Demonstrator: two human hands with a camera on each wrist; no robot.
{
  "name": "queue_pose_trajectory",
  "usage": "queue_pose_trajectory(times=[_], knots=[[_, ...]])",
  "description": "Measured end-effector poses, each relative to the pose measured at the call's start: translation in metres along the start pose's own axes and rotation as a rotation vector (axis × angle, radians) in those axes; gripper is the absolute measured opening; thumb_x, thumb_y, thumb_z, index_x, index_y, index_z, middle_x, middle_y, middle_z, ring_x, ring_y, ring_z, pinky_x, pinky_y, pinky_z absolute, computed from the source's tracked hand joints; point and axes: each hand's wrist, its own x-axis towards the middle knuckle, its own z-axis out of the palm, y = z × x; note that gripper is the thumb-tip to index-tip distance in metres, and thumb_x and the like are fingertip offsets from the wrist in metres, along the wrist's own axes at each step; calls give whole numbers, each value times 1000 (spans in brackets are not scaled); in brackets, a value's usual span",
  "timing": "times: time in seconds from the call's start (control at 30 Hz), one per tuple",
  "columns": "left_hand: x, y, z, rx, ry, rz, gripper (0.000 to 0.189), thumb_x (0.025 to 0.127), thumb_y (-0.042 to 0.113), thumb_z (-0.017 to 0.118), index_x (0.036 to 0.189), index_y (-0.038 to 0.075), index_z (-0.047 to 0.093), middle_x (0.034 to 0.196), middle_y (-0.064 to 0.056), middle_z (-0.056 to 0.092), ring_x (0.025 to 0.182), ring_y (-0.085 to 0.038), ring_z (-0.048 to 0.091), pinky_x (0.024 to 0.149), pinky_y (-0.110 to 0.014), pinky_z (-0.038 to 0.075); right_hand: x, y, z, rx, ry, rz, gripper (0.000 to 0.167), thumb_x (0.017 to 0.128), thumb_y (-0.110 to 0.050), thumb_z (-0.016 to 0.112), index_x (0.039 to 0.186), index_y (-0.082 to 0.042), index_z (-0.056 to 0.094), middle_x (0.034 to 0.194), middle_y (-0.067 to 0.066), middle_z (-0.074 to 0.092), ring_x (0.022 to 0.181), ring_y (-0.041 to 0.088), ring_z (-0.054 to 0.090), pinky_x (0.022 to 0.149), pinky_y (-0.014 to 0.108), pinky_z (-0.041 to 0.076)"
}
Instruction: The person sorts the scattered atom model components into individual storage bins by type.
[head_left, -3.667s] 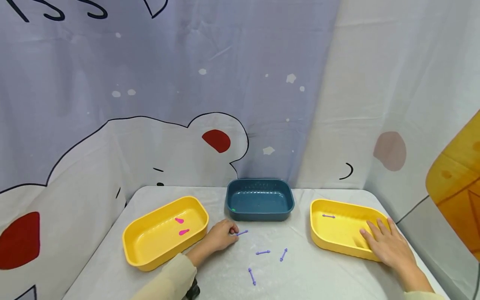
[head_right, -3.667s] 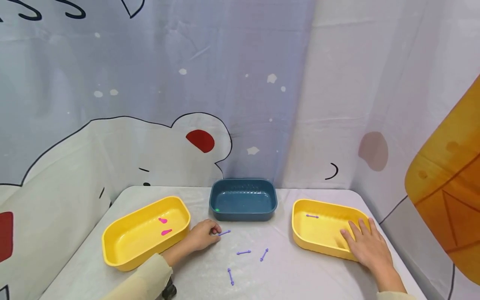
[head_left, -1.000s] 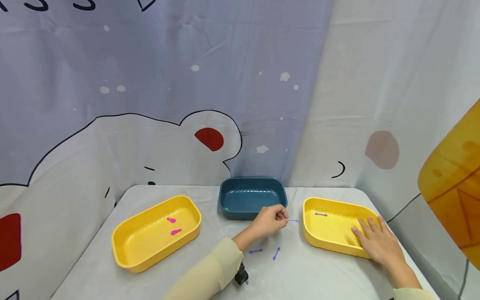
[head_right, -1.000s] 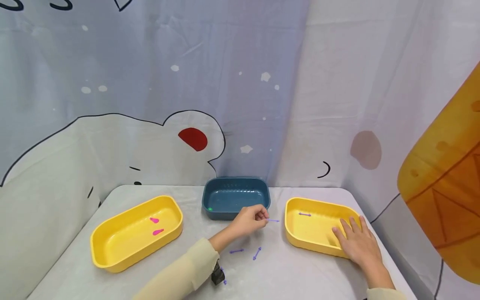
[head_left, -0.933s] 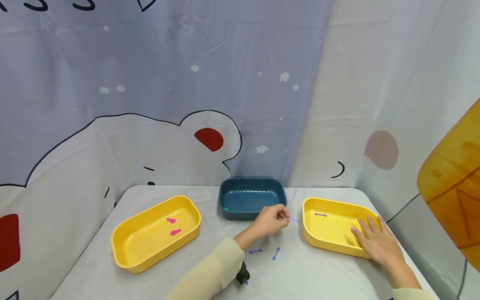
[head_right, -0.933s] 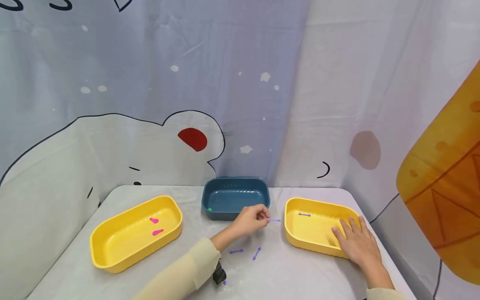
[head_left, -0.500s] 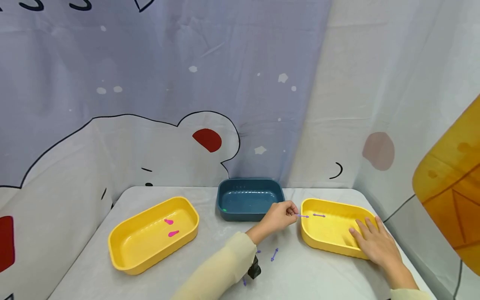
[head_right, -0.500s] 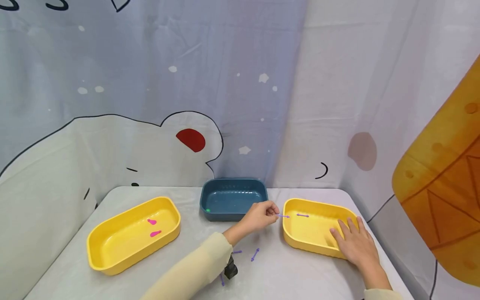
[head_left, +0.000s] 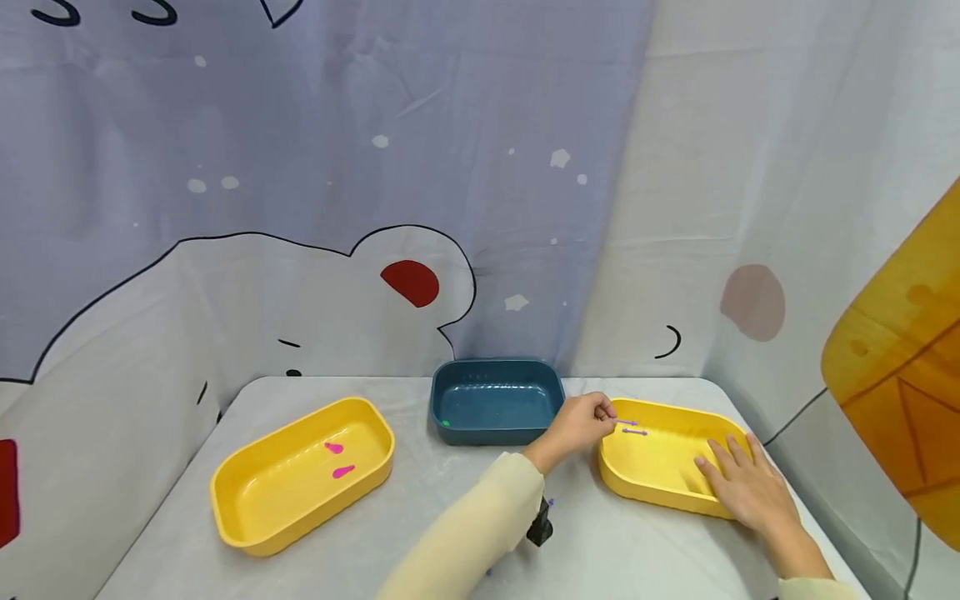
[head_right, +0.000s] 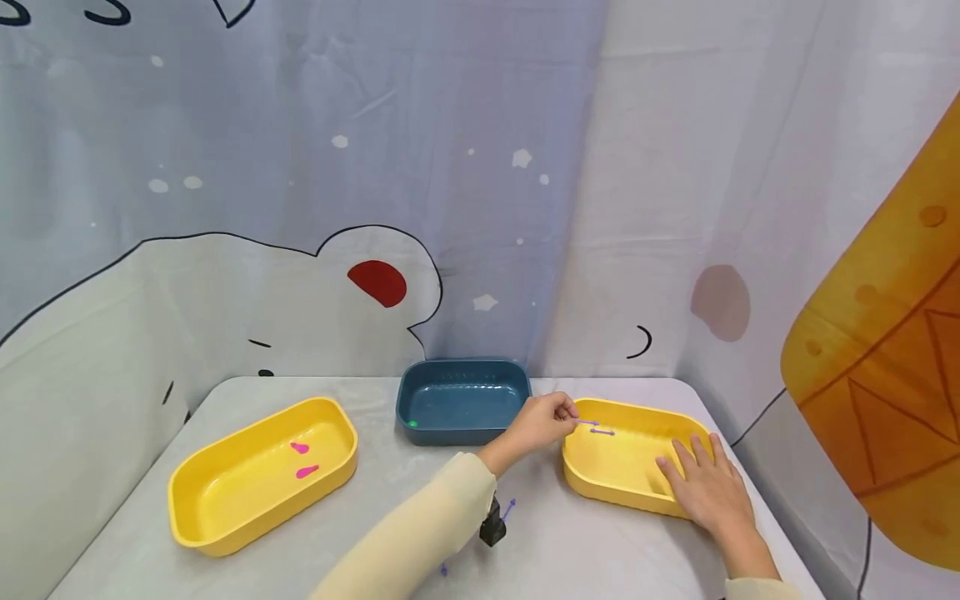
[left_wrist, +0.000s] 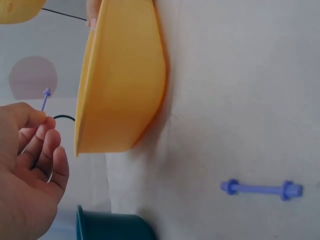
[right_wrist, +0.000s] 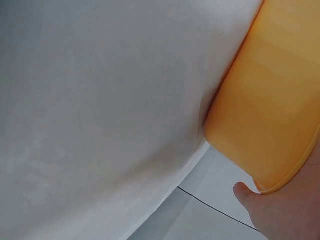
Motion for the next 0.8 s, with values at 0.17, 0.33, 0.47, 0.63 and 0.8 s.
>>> queue_pose_trajectory(times=[0.17,0.33,0.47,0.63,0.8], knots=[[6,4,2,32,0,-5,7,90,12,73,89,15,67,78,9,60,70,-5,53,64,-15,47,0,-2,0,-7,1,2,81,106,-60,26,152,6,36,157,38,21,150,54,-2,108,78,13],[12,11,7,60,8,-37,8,90,12,73,88,17,66,78,9,60,70,-4,53,65,-15,46,-1,-2,-3,-12,1,7,80,107,-59,26,152,7,36,157,38,21,150,53,-4,108,78,12],[16,20,12,79,2,-54,8,90,14,73,88,18,66,78,9,61,71,-5,54,65,-16,47,-1,-1,-5,-10,11,5,78,107,-58,27,152,6,36,157,38,21,150,53,-4,108,78,13],[18,25,21,81,-10,-56,8,90,13,73,89,18,66,78,9,61,70,-5,54,64,-16,47,-1,-2,-3,-4,10,10,79,106,-59,27,152,5,36,157,38,21,150,53,-3,108,79,13],[22,27,28,76,-9,-42,9,90,12,73,89,18,66,76,10,61,69,-4,55,63,-16,47,0,-2,-1,-8,16,19,80,106,-60,26,152,4,37,157,37,21,150,53,-2,108,78,13]])
